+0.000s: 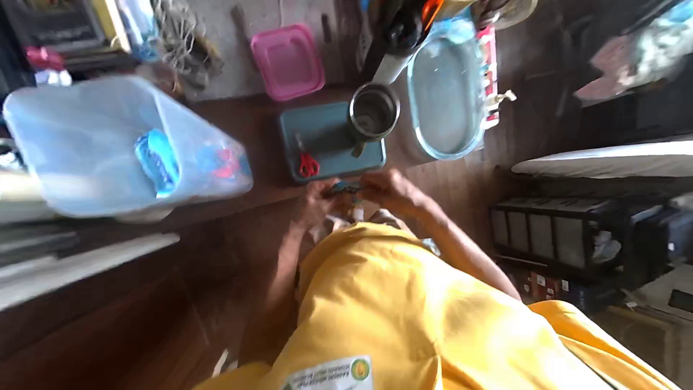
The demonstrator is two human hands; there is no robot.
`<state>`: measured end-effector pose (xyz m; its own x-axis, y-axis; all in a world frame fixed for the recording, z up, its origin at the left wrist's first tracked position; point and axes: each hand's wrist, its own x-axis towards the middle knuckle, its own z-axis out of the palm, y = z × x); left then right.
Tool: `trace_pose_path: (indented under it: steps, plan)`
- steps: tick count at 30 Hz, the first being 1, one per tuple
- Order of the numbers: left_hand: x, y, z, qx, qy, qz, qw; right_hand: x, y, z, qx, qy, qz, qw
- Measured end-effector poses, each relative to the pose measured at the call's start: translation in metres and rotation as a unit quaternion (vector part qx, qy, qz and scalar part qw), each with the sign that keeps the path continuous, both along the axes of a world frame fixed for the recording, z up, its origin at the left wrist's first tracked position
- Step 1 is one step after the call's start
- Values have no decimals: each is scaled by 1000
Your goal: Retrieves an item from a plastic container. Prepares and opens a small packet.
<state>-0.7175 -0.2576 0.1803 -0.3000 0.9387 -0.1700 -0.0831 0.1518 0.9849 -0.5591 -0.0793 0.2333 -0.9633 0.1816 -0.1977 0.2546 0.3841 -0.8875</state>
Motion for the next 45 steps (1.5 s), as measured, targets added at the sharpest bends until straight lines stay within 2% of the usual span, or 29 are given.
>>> trace_pose_path:
  steps: [3,4,6,7,8,10,11,14,15,17,18,19,21,22,25,27,30,33,36,39,42,45]
  plan:
    - [-6,-4,-10,12,-69,-28,997,-1,-3,17,149,8,55,987]
    - [-11,-8,-16,34,-100,-24,994,-3,-3,27,131,32,75,988]
    - [-18,-20,-26,84,-135,-6,987,-7,-3,44,-47,75,99,991]
    - [-20,-25,-30,108,-155,10,982,-9,-3,44,-86,59,101,989]
    - [-22,-28,-32,119,-176,28,977,-11,-1,41,-42,24,104,993]
    - [-28,-31,-31,130,-207,46,969,-16,-4,37,117,-53,113,985]
    - [-31,-31,-28,133,-208,45,968,-16,-6,39,116,-40,124,985]
    - [-37,-41,-25,150,-178,34,972,-24,-16,50,-93,121,152,977]
    - [-36,-43,-22,152,-184,32,971,-26,-18,49,-71,122,157,977]
    - [-34,-42,-12,152,-203,43,966,-29,-20,41,113,42,159,980]
    - [-30,-43,-8,146,-199,50,968,-31,-22,37,159,12,154,975]
    - [-26,-44,-4,144,-184,54,971,-32,-24,35,160,11,156,975]
    - [-24,-43,-7,151,-152,28,976,-38,-26,36,93,65,167,979]
    - [-23,-45,-9,139,-119,17,983,-40,-27,33,75,71,177,979]
    - [-12,-57,-4,50,53,36,997,-46,-30,12,120,12,209,970]
    - [-11,-54,-3,41,101,43,993,-47,-31,-1,108,16,221,969]
    - [-12,-55,-1,38,68,83,994,-62,-31,-9,35,38,189,981]
    - [-1,-68,-1,-11,-57,171,984,-75,-32,-29,-52,15,80,995]
    - [4,-82,-18,-50,-124,258,957,-93,-34,-75,54,-38,-41,997]
    - [8,-92,-27,-89,-169,314,930,-118,-38,-108,154,-121,-54,979]
    - [9,-98,-22,-123,-186,329,918,-135,-49,-117,219,-163,-58,960]
    - [4,-95,-33,-94,-196,346,913,-138,-52,-113,238,-176,-75,952]
